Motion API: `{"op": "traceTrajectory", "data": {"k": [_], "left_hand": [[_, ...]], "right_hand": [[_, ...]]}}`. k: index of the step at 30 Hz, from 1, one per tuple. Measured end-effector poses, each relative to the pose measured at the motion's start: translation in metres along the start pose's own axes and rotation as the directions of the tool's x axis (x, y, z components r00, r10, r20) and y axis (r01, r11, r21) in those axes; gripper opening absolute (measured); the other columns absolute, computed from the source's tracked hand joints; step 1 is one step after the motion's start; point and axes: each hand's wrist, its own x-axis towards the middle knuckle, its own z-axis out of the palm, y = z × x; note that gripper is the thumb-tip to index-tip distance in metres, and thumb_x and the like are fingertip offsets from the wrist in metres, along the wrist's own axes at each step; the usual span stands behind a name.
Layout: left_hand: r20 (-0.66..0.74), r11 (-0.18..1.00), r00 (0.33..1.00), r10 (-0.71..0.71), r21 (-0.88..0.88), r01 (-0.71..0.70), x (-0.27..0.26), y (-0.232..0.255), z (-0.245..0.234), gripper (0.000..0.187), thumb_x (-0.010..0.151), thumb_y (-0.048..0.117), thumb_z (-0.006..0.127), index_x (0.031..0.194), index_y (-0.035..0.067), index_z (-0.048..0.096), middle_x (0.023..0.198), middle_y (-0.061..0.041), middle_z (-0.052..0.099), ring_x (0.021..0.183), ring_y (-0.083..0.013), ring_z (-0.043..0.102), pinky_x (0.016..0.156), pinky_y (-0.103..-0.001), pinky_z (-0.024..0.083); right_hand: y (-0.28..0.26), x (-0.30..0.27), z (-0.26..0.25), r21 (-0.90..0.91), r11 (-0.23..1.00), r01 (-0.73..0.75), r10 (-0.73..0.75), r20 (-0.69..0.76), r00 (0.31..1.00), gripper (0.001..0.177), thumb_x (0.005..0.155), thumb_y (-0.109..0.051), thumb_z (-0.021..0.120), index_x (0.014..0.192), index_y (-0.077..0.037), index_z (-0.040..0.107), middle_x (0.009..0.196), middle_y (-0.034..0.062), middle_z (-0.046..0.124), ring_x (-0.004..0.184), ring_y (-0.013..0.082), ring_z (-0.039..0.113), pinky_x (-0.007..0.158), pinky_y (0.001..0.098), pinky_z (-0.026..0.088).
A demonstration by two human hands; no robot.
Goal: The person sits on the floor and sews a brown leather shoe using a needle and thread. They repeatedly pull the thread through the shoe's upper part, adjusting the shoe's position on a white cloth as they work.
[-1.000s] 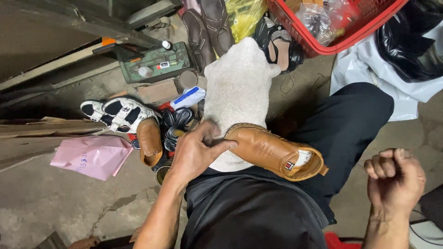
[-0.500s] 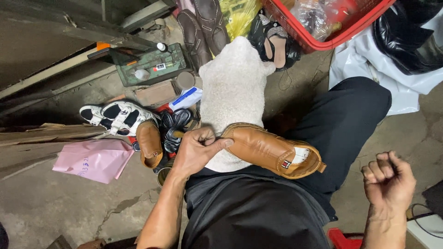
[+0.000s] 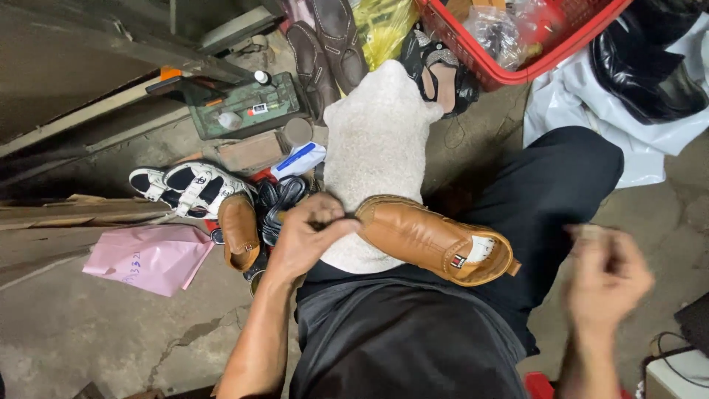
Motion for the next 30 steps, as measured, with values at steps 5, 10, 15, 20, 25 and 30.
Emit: {"op": "traceTrajectory", "data": {"k": [5, 10, 15, 20, 25, 30], "left_hand": [[-0.387, 0.932, 0.865, -0.320, -0.292, 0.214, -0.013, -0.013, -0.012, 0.015, 0.097, 0.020, 0.065, 0.108, 0.010, 0.066, 0.093, -0.004, 0.070, 0.060, -0.0081, 0.057, 0.041, -0.019, 0.039], [-0.458, 0.672, 0.720, -0.522, -0.741, 0.016, -0.031, -0.049, -0.008, 0.008, 0.100, 0.000, 0.057, 0.103, 0.005, 0.063, 0.100, -0.009, 0.065, 0.084, -0.0170, 0.066, 0.054, -0.025, 0.048], [-0.510, 0.819, 0.809, -0.293, -0.570, -0.062, -0.044, -0.074, 0.014, 0.035, 0.102, 0.003, 0.052, 0.137, 0.001, 0.055, 0.111, -0.017, 0.070, 0.091, -0.0179, 0.073, 0.074, -0.021, 0.060], [-0.478, 0.985, 0.872, -0.101, -0.170, 0.022, -0.050, -0.006, -0.017, 0.057, 0.099, 0.012, 0.062, 0.153, 0.001, 0.045, 0.099, -0.012, 0.074, 0.063, -0.0111, 0.063, 0.055, -0.022, 0.054], [-0.176, 0.959, 0.975, 0.136, 0.272, -0.085, -0.060, 0.042, -0.042, 0.045, 0.097, 0.024, 0.065, 0.137, 0.005, 0.062, 0.116, -0.012, 0.075, 0.054, -0.0027, 0.043, 0.066, -0.022, 0.062], [0.212, 0.802, 0.882, 0.420, 0.369, -0.470, -0.062, 0.108, -0.029, 0.027, 0.094, 0.011, 0.067, 0.120, 0.005, 0.072, 0.106, -0.010, 0.075, 0.075, -0.0149, 0.072, 0.069, -0.026, 0.063]], "right_hand": [[-0.148, -0.010, 0.073, -0.161, 0.779, 0.606, -0.517, 0.383, 0.765, 0.027, 0.097, -0.029, 0.069, 0.113, -0.007, 0.072, 0.108, 0.0094, 0.072, 0.099, 0.0287, 0.063, 0.090, 0.0410, 0.047], [-0.172, -0.019, 0.131, -0.264, 0.554, 0.789, -0.592, 0.541, 0.597, 0.077, 0.097, -0.068, 0.053, 0.137, -0.002, 0.059, 0.130, 0.0132, 0.064, 0.122, 0.0294, 0.056, 0.095, 0.0400, 0.041], [-0.176, -0.016, 0.118, -0.112, 0.664, 0.739, -0.669, 0.352, 0.654, 0.057, 0.083, -0.039, 0.083, 0.124, -0.003, 0.067, 0.115, 0.0175, 0.065, 0.104, 0.0381, 0.065, 0.083, 0.0442, 0.048], [-0.182, -0.019, 0.073, -0.069, 0.772, 0.632, -0.576, 0.345, 0.742, 0.058, 0.090, -0.040, 0.081, 0.126, 0.000, 0.061, 0.126, 0.0165, 0.067, 0.120, 0.0341, 0.063, 0.103, 0.0435, 0.050], [-0.177, -0.019, 0.057, -0.030, 0.826, 0.564, -0.533, 0.286, 0.796, 0.061, 0.087, -0.038, 0.084, 0.128, 0.000, 0.060, 0.127, 0.0171, 0.065, 0.122, 0.0353, 0.064, 0.107, 0.0456, 0.053], [-0.176, -0.021, 0.054, 0.011, 0.830, 0.558, -0.537, 0.284, 0.794, 0.061, 0.087, -0.037, 0.084, 0.129, -0.001, 0.059, 0.127, 0.0164, 0.066, 0.123, 0.0340, 0.064, 0.108, 0.0438, 0.052]]}}
